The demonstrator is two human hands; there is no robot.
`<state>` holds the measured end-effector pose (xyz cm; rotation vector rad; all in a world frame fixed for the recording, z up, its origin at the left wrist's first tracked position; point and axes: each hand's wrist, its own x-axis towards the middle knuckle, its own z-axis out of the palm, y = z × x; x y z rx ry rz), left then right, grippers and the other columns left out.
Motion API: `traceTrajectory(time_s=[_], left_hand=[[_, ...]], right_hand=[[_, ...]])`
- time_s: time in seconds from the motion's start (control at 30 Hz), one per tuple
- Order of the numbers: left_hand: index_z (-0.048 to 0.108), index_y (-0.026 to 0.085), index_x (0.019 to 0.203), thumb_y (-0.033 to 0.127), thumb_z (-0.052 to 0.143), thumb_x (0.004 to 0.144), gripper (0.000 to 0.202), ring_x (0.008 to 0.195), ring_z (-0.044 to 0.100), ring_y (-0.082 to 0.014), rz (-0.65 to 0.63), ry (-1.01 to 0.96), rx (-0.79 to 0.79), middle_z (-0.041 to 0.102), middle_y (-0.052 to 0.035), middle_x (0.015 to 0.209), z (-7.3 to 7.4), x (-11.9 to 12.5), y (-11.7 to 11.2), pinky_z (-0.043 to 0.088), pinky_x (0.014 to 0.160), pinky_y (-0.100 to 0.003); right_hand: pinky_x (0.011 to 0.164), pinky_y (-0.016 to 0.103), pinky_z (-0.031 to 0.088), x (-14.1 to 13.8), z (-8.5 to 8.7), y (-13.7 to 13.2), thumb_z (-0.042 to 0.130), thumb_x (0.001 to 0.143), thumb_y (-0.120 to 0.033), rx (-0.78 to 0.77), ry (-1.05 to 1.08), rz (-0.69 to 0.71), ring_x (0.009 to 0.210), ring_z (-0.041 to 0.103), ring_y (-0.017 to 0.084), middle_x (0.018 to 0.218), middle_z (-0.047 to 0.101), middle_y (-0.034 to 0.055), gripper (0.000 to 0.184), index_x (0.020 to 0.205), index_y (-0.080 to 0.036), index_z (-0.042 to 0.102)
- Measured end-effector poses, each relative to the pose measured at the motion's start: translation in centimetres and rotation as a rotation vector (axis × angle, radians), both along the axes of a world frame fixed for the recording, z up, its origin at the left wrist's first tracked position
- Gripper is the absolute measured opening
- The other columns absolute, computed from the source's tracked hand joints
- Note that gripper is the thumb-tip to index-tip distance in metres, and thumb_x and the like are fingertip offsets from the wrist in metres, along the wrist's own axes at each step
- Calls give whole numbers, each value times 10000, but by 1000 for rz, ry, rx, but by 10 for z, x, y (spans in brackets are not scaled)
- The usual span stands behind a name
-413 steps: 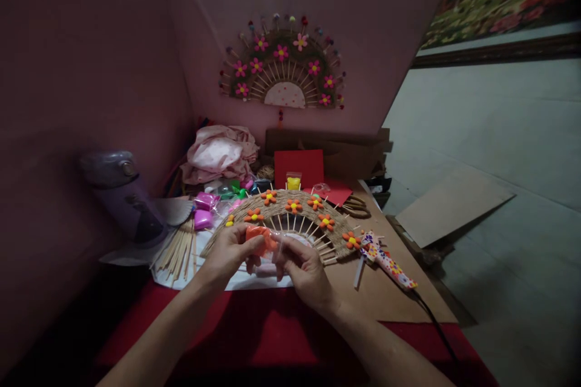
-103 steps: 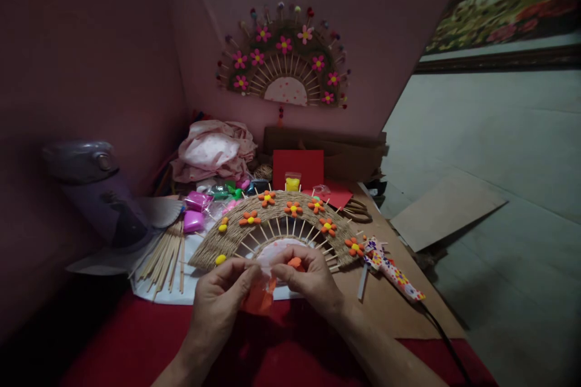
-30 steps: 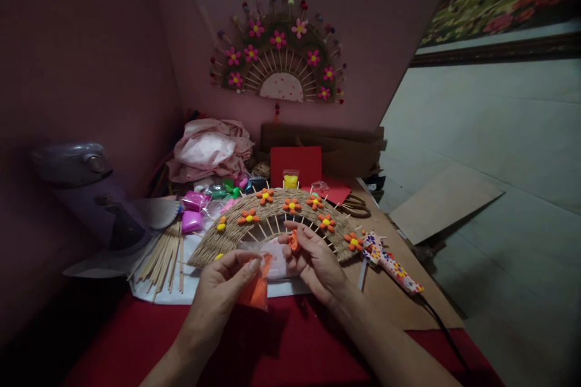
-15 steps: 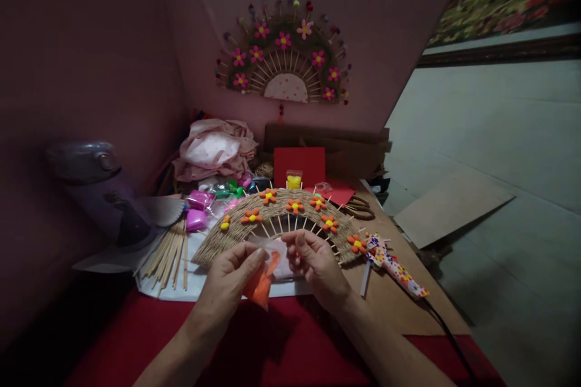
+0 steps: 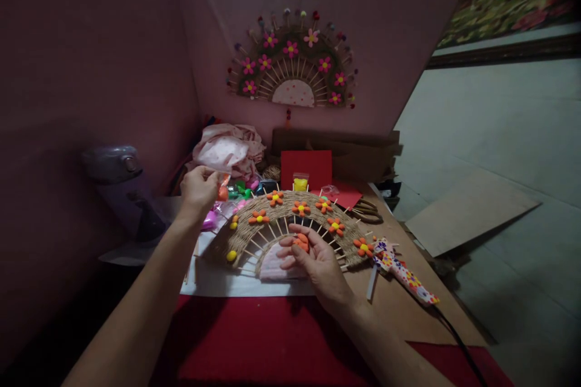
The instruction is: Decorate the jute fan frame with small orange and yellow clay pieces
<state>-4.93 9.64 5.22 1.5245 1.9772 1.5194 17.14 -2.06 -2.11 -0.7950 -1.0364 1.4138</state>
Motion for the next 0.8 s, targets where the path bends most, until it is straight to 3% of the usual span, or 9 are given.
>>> traceTrajectory(time_s=[0.1, 0.17, 0.23, 0.3, 0.4, 0.47, 0.63, 0.7, 0.8], left_hand=[[587, 86, 1049, 337, 602, 734, 404, 1016, 547, -365, 135, 287, 16, 622, -222, 1059, 0, 7, 3, 426, 828, -466], [544, 80, 1128, 356, 609, 745, 477, 1071, 514, -361, 85, 345, 112, 590, -229, 1119, 0, 24, -13, 405, 866, -464], [569, 128, 1078, 362, 544, 807, 359, 920, 593, -269, -175, 244, 135, 648, -141, 979, -4, 46, -40, 453, 784, -377], [577, 168, 1033, 419, 457, 859, 329, 750, 614, -201, -468, 121, 63, 662, -72, 853, -12, 66, -67, 467, 658, -310], [577, 173, 1056, 424, 472, 855, 339, 708, 600, -187, -682, 172, -79, 654, -54, 795, -32, 85, -96, 457, 649, -313], [573, 165, 1087, 365, 534, 828, 329, 732, 590, -183, -710, 182, -46, 651, -66, 862, -45, 88, -103, 452, 648, -310], [646, 186, 1001, 233, 533, 831, 210, 778, 592, -156, -901, 74, -18, 653, -58, 910, -60, 83, -107, 465, 700, -292], [644, 199, 1017, 222, 586, 793, 233, 776, 600, -158, -895, -6, -39, 666, -50, 917, -59, 82, -111, 473, 702, -291], [649, 197, 956, 250, 591, 790, 184, 687, 610, -154, -803, -241, -98, 673, -32, 804, -56, 80, -117, 487, 631, -274]], right_hand=[[381, 198, 444, 0, -4, -1, 626, 796, -375, 20, -50, 2, 413, 474, 58, 704, 562, -31, 340, 1052, -183, 508], [352, 185, 403, 2, -6, -2, 589, 820, -377, 63, -167, -60, 408, 435, 57, 686, 546, -31, 300, 1040, -181, 532], [471, 226, 482, 3, -7, -4, 596, 816, -343, 157, -396, -158, 528, 525, 97, 747, 584, 2, 315, 1079, -175, 555], [730, 313, 524, 4, -8, -6, 589, 819, -290, 293, -632, -237, 785, 606, 167, 909, 626, 56, 395, 1190, -172, 523], [921, 373, 454, 5, -11, -8, 451, 860, -172, 465, -794, -252, 1064, 559, 213, 1186, 570, 111, 532, 1374, -175, 316], [914, 357, 460, 5, -13, -8, 404, 826, -89, 526, -837, -237, 1107, 541, 209, 1244, 538, 123, 595, 1394, -170, 248], [798, 321, 496, 3, -11, -9, 497, 763, -88, 477, -860, -291, 909, 595, 197, 1010, 616, 74, 371, 1121, -184, 469], [760, 319, 499, 3, -9, -10, 535, 761, -117, 454, -859, -322, 845, 591, 191, 961, 607, 61, 317, 1065, -188, 487], [757, 320, 493, 3, -5, -11, 518, 800, -122, 539, -855, -311, 825, 576, 176, 986, 578, 64, 289, 1078, -196, 492]])
